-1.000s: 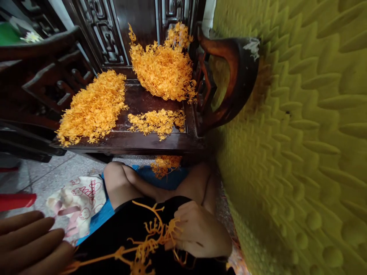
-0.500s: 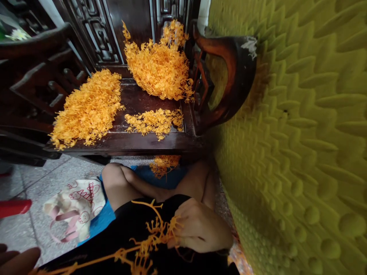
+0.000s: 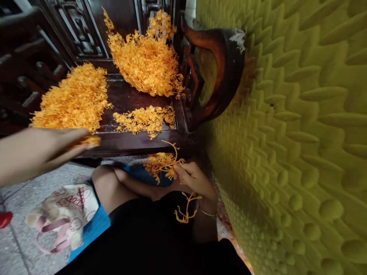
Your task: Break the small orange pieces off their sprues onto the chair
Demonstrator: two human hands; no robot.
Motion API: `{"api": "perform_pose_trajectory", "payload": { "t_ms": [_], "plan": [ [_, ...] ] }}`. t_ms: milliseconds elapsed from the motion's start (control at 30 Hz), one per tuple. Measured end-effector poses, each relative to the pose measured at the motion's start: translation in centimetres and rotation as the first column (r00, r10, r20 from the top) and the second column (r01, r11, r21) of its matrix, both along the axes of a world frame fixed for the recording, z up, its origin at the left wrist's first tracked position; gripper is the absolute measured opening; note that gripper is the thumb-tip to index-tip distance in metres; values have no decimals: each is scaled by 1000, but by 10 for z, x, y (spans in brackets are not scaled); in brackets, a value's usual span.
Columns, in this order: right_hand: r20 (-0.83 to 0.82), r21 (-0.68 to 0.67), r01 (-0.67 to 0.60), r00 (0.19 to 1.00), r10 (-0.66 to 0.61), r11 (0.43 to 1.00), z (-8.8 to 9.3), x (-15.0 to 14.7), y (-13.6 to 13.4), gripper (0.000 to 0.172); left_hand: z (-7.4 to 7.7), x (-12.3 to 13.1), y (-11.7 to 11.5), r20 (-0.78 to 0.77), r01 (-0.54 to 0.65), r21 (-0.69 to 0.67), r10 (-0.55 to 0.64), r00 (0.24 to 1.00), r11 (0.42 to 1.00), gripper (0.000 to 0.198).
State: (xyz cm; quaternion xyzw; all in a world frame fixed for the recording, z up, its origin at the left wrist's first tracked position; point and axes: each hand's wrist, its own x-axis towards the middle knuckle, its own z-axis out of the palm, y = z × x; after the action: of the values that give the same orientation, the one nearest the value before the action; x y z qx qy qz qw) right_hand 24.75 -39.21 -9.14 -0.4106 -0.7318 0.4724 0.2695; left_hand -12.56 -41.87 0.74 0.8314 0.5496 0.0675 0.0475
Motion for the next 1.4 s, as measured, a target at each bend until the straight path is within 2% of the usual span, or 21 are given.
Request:
{"api": "perform_pose_trajectory", "payload": {
  "t_ms": [100, 200, 300, 433, 533, 667, 800, 900, 1067, 1267, 1333, 1400],
  "plan": [
    [-54, -37, 78, 995, -80, 996, -5, -4, 4, 55, -21, 45, 68, -138, 112, -40, -117, 984, 993, 35],
    [-93, -54, 143, 985, -148, 988, -10, -3, 6, 56, -48, 70, 116, -240, 62, 72, -43, 970, 995, 37],
    [-123, -70, 213, 968, -220, 975, -13, -2, 8, 56, -67, 78, 145, -208, 64, 137, -35, 978, 989, 39],
    [-125, -106, 262, 953, -274, 959, -16, 2, 11, 57, -79, 76, 167, -34, 87, 86, -85, 996, 992, 53],
    [-133, -124, 288, 944, -303, 950, -19, 5, 13, 57, -82, 69, 177, 109, 45, -2, -44, 993, 999, 65],
    [-131, -133, 294, 941, -311, 947, -21, 5, 15, 57, -82, 57, 186, 153, -37, -95, 51, 987, 995, 76],
    [-109, -122, 292, 946, -305, 949, -21, 3, 14, 57, -79, 49, 189, 235, -7, -101, 31, 971, 995, 54],
    [-95, -114, 297, 947, -308, 948, -22, 2, 13, 57, -78, 46, 189, 338, -58, -126, 98, 936, 990, 38],
    [-107, -92, 315, 940, -324, 945, -24, 1, 11, 57, -80, 44, 186, 508, -63, -187, 151, 848, 980, 27],
    [-107, -82, 337, 933, -344, 938, -25, -2, 11, 56, -84, 42, 183, 534, -112, -168, 186, 825, 979, 29],
    [-109, -79, 334, 933, -342, 939, -25, -3, 11, 57, -85, 41, 180, 507, -144, -115, 183, 842, 983, 34],
    [-128, -79, 351, 925, -359, 933, -26, -5, 11, 56, -86, 39, 177, 425, -157, -45, 161, 891, 987, 43]
  ]
}}
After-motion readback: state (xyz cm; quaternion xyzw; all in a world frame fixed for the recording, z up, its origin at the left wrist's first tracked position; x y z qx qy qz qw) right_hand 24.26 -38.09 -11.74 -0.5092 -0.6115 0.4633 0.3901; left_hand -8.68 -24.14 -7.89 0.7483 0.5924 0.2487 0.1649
